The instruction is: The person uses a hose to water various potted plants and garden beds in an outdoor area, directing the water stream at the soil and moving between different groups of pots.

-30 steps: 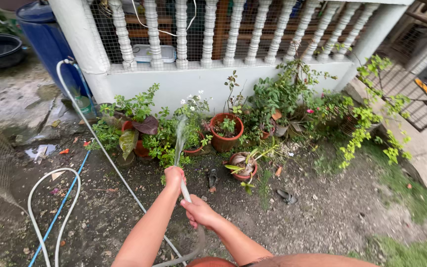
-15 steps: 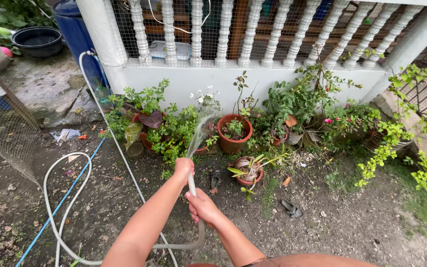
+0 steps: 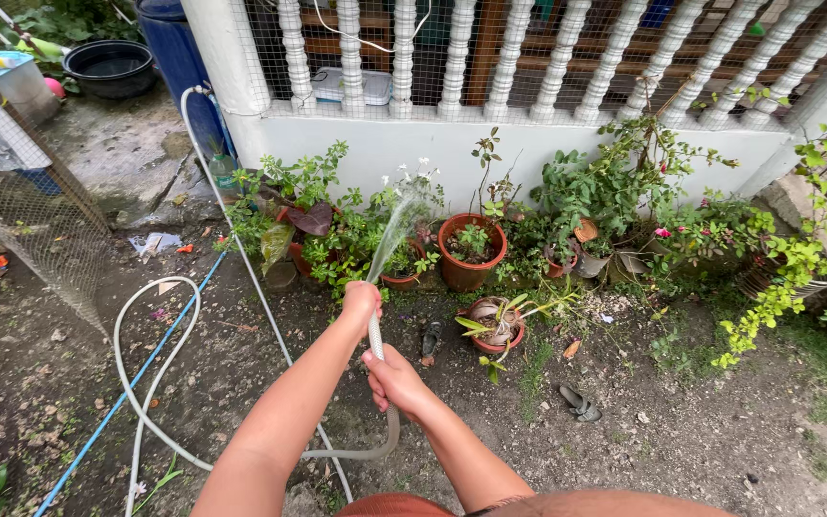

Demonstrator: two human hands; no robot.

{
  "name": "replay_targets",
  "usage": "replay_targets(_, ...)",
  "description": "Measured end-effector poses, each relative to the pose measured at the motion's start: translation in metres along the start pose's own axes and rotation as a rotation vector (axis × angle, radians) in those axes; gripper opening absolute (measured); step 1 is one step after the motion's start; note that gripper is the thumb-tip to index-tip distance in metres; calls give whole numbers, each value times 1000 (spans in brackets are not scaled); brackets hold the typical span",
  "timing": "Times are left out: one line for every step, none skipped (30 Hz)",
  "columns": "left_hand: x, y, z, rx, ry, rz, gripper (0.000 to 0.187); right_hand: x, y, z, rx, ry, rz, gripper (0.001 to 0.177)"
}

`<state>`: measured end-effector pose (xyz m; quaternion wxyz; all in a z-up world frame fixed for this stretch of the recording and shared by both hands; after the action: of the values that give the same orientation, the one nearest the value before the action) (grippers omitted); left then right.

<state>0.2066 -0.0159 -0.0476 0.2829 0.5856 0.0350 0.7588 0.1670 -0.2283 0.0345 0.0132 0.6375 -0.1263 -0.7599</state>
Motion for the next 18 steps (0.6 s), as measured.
replay_targets(0,0,-2,5,-3,0,26,-2,1,2,-4,-4,1,28)
replay_targets(2,0,-2,0,-8,20,29,-3,1,3,0,6,7,29)
replay_targets(4,0,-3,-7,-14,38,33,-3,2,4,5,17,14,29)
replay_targets(4,1,-6,-3,-17,37,33,-3,3,6,2,13,16,29)
replay_targets(9,1,-6,-5,-40,70,28,-3,2,7,-3,0,16,29)
replay_targets(13,1,-6,-8,-63,103,24,-4,2,8,-9,-13,16,29)
replay_targets(16,2,-5,-9,-63,106,24,-4,2,7,-9,-12,13,29)
replay_targets(18,4,-4,-2,-75,104,23,-4,1,7,-7,-15,12,29)
replay_targets(17,7,-4,5,-90,97,23,-3,2,7,-5,-21,14,28)
replay_targets(17,9,-3,5,-91,97,23,-2,3,6,-5,-22,14,28)
replay_targets(17,11,-1,3,-99,94,21,-1,3,6,-1,-30,13,28)
replay_targets(17,12,1,0,-108,91,19,-1,4,5,3,-38,11,28)
replay_targets(16,13,2,-1,-108,91,19,0,4,4,5,-38,11,28)
replay_targets(15,13,4,-9,-102,87,18,-1,5,3,8,-30,6,28)
replay_targets(14,12,7,-19,-97,85,17,-2,6,2,10,-23,-2,28)
replay_targets(14,12,8,-20,-96,87,17,-2,7,1,11,-22,-4,28)
replay_targets(13,11,10,-17,-93,80,22,-3,8,0,13,-17,-12,27)
replay_targets(12,10,12,-13,-89,73,27,-4,8,-1,16,-13,-20,26)
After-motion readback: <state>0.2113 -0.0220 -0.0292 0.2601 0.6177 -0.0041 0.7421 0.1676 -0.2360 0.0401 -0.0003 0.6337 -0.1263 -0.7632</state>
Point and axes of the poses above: each hand's wrist, its own y-axis away from the middle knuckle, its own z-axis out of the palm, x = y × z, the point moved 9 cm from there along -y, towards the middle knuckle, and after that the axes turned 6 degrees about y, right-handed, at the moved point
